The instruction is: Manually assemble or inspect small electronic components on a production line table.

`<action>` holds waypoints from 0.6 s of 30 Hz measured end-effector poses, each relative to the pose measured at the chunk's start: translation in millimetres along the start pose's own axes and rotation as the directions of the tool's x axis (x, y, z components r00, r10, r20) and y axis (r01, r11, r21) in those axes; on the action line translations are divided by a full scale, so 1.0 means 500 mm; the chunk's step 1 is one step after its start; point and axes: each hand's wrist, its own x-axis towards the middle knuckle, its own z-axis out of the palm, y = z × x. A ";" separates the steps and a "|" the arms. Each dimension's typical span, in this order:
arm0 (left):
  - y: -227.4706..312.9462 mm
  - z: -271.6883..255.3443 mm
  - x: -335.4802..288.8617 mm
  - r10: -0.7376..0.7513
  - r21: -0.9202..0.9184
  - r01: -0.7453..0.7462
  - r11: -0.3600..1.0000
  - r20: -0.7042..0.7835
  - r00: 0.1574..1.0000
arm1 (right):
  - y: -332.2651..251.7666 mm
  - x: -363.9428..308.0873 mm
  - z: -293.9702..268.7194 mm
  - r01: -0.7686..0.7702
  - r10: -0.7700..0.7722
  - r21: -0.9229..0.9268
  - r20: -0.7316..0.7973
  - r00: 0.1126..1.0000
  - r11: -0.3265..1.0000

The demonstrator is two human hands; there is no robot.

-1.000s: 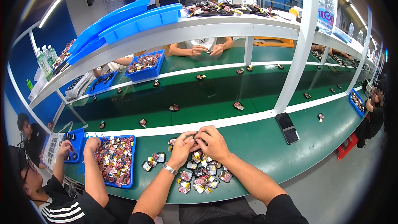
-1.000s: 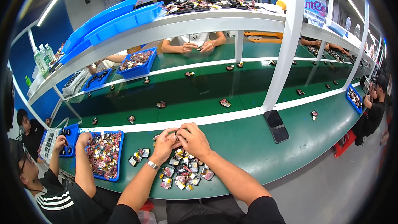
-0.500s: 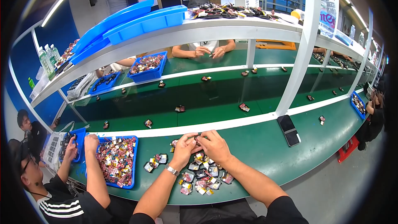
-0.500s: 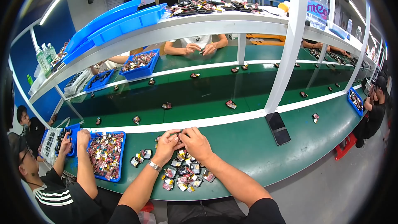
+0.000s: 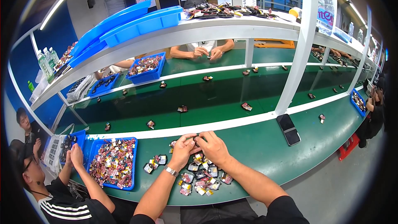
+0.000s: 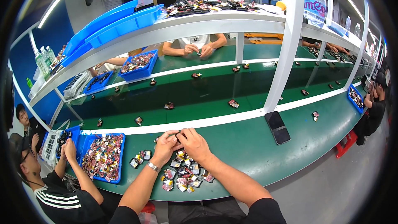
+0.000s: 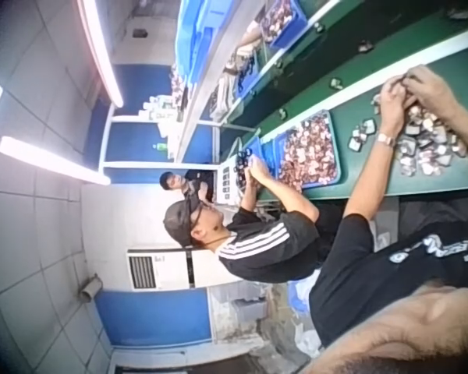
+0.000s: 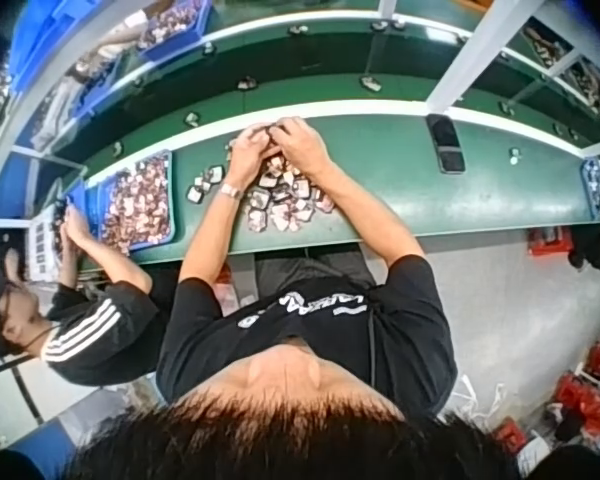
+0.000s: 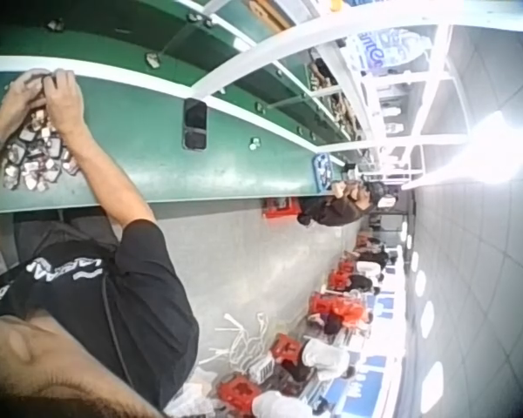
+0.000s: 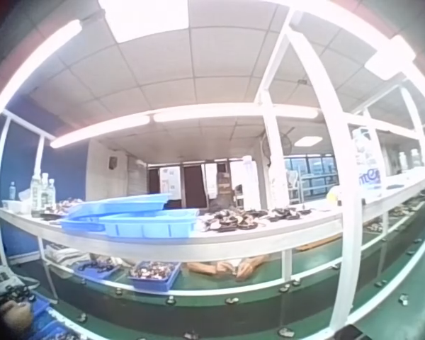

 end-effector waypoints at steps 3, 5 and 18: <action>-0.002 0.000 0.000 -0.007 -0.003 0.007 1.000 -0.004 1.000 | 0.001 0.001 -0.006 0.027 -0.027 -0.006 0.009 1.000 1.000; -0.008 -0.009 0.002 0.001 0.008 -0.002 1.000 0.005 1.000 | -0.002 0.003 -0.006 0.045 -0.045 -0.007 0.006 0.999 0.999; -0.013 -0.010 0.003 0.001 0.033 -0.001 0.999 0.009 1.000 | 0.004 -0.004 0.005 0.022 -0.021 -0.049 0.007 1.000 0.999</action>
